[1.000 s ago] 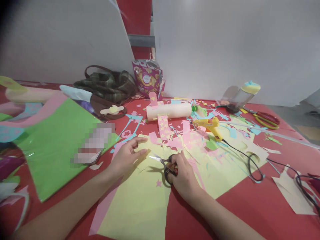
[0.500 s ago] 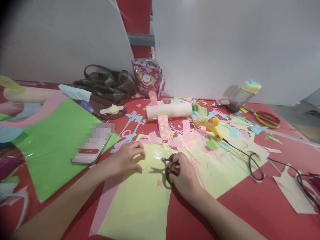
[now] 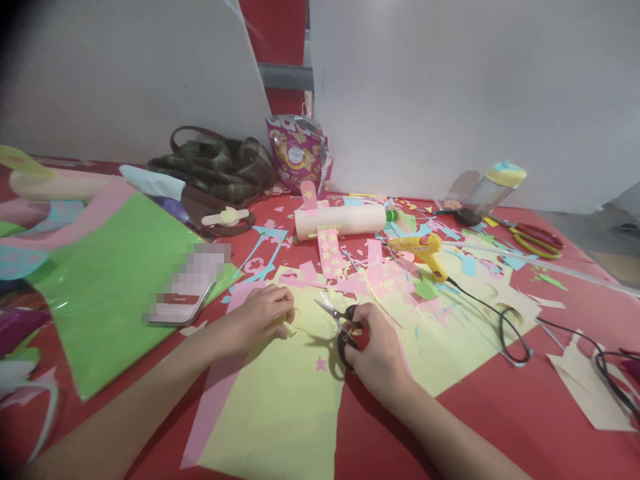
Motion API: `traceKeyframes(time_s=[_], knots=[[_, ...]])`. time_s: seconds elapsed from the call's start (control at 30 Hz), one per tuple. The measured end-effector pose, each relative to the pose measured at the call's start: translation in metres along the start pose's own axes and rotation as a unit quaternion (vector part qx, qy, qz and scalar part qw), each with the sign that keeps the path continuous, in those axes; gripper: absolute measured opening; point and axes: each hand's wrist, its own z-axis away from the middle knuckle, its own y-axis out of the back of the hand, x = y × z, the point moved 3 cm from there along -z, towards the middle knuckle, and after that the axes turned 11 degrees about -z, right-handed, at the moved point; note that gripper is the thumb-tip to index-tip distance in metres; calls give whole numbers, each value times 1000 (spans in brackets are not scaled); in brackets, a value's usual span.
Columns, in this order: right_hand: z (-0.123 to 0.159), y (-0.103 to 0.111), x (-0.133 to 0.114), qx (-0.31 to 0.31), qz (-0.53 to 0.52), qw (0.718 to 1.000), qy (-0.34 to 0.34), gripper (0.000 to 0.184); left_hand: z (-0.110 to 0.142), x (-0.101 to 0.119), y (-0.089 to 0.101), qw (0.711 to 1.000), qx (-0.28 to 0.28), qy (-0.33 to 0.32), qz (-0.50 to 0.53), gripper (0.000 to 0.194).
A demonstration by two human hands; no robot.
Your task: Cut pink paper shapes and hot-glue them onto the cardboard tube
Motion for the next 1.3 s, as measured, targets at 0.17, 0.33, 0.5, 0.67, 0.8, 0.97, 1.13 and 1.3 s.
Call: traceKeyframes(time_s=[0.17,0.33,0.5,0.67,0.8,0.97,1.13,1.3], knots=[[-1,-1,4,-1,-101,994,-31,32,2,-3,1,998,0,10,63,6],[-3,-5,-4,-34,-247,967,-57,37,5,1,0,965,20,104,242,15],[-2,-10,-12,-55,-324,942,-61,37,6,26,-11,876,63,183,442,18],[2,-13,-12,-73,-319,944,-53,40,7,45,-25,846,24,158,509,16],[3,-13,-9,-68,-271,959,-48,39,9,51,-25,827,3,137,545,19],[6,-11,-6,-60,-195,978,-46,36,11,55,-24,826,-6,126,549,21],[7,-9,-6,-55,-102,993,-29,34,11,57,-27,838,-9,116,534,23],[6,-9,-12,-59,0,998,23,30,9,60,-30,825,-26,103,556,24]])
